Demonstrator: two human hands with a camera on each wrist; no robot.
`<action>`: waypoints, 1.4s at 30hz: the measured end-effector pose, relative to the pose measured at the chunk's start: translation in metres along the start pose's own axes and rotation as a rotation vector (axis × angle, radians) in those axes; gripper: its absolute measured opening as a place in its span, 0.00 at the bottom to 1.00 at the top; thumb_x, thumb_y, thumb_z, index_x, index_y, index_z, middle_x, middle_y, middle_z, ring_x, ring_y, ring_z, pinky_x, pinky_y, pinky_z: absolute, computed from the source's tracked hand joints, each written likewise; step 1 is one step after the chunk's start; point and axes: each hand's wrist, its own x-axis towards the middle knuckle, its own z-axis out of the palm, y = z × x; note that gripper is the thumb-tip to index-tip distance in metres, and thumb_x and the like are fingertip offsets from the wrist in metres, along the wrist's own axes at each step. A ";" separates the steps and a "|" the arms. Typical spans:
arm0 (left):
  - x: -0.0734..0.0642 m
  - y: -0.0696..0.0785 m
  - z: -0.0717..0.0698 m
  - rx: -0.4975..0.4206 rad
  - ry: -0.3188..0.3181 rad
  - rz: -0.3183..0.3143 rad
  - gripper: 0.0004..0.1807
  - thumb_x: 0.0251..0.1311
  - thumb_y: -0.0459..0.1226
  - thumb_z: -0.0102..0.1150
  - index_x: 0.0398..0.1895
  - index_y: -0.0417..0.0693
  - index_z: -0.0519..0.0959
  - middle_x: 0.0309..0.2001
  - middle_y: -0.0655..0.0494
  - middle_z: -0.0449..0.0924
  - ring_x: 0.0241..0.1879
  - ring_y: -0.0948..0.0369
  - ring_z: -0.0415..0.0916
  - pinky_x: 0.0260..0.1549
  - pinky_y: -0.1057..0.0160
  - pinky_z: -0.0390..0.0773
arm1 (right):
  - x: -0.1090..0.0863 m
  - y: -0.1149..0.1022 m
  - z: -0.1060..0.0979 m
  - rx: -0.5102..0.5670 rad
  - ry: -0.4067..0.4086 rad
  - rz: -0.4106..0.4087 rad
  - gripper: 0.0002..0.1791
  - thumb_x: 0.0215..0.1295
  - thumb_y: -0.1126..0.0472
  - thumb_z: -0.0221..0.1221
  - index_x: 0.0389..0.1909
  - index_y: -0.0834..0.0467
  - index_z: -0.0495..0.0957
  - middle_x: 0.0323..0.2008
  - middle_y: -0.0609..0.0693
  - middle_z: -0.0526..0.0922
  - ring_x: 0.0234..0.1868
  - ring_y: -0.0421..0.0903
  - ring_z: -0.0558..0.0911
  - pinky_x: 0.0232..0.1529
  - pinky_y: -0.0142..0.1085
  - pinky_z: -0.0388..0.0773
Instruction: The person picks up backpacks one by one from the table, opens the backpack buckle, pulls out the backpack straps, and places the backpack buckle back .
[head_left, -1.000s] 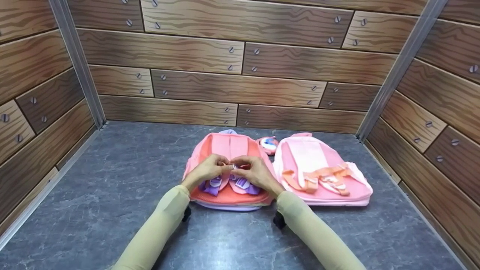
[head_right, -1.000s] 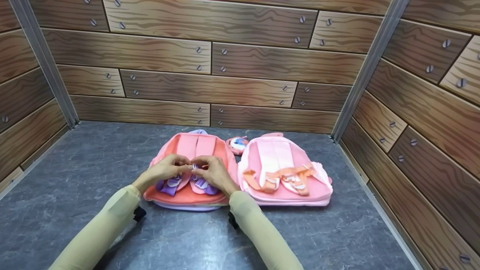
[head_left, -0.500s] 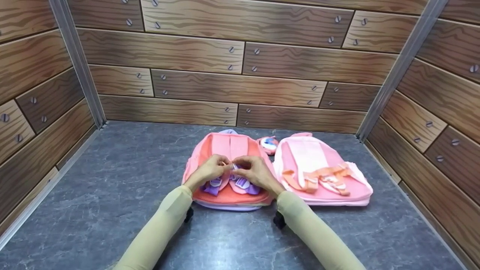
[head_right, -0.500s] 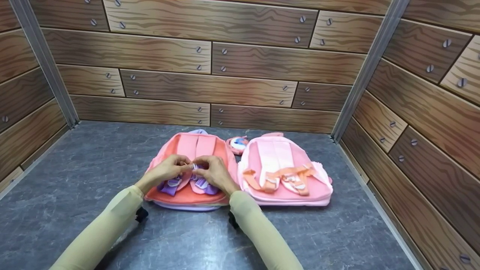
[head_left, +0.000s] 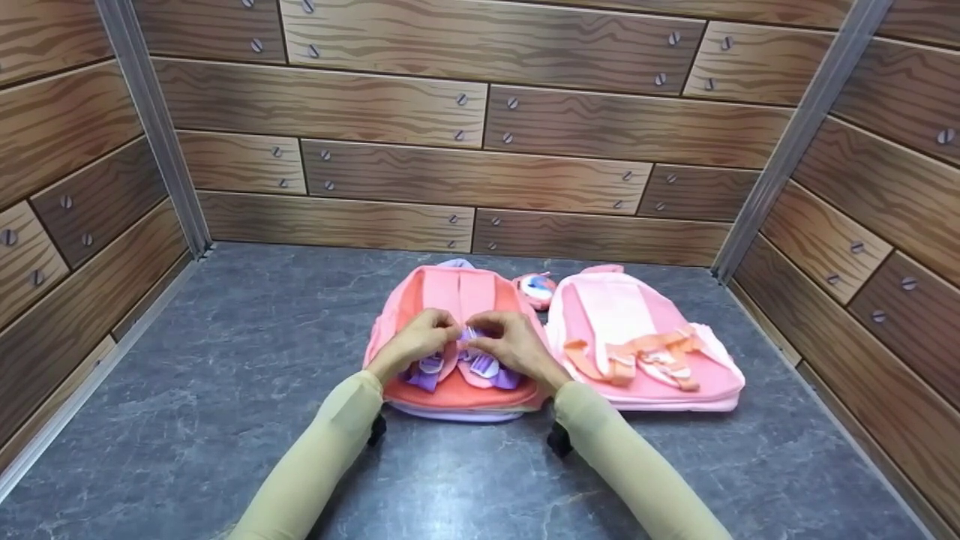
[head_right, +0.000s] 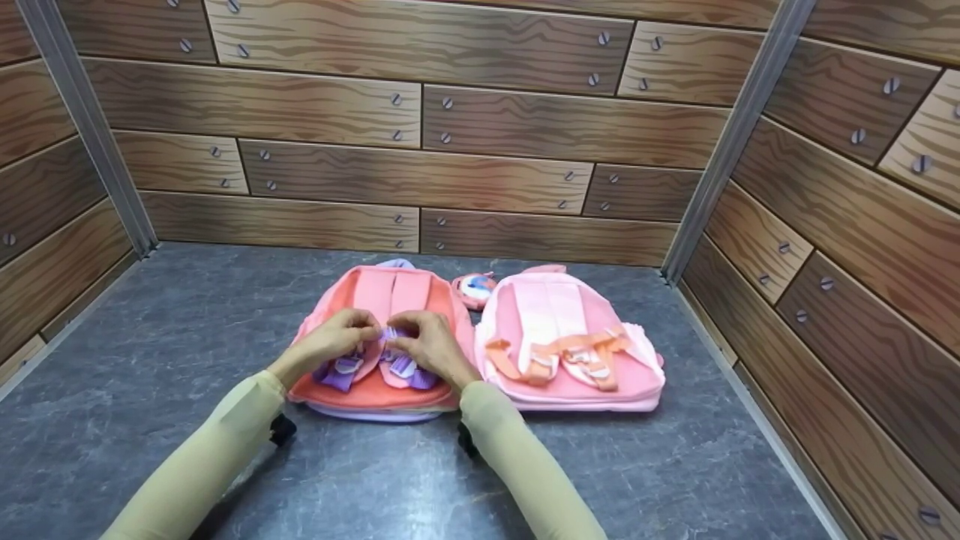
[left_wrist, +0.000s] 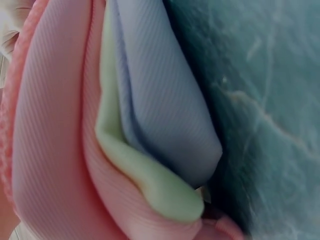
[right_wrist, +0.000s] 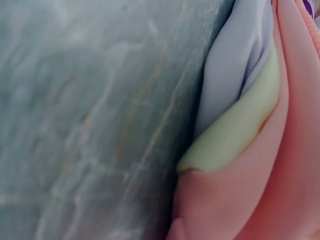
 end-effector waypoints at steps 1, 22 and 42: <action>0.000 0.000 0.000 -0.005 0.005 -0.008 0.06 0.67 0.29 0.54 0.30 0.43 0.77 0.27 0.57 0.73 0.27 0.65 0.69 0.27 0.69 0.68 | -0.001 0.000 0.000 0.001 0.006 0.007 0.16 0.63 0.67 0.73 0.51 0.68 0.87 0.48 0.60 0.90 0.51 0.54 0.87 0.58 0.47 0.82; 0.001 -0.001 0.000 0.081 0.065 -0.027 0.05 0.63 0.31 0.58 0.29 0.42 0.80 0.26 0.59 0.73 0.28 0.64 0.69 0.27 0.68 0.68 | -0.002 0.004 -0.003 0.012 0.005 -0.030 0.16 0.63 0.73 0.70 0.51 0.70 0.86 0.49 0.63 0.89 0.52 0.58 0.87 0.58 0.49 0.82; 0.003 0.000 0.003 0.078 0.085 -0.033 0.07 0.65 0.33 0.59 0.29 0.41 0.81 0.26 0.59 0.73 0.28 0.65 0.67 0.27 0.68 0.66 | -0.003 0.005 -0.006 -0.030 0.031 -0.022 0.14 0.62 0.71 0.72 0.49 0.67 0.88 0.46 0.58 0.90 0.48 0.51 0.87 0.56 0.45 0.83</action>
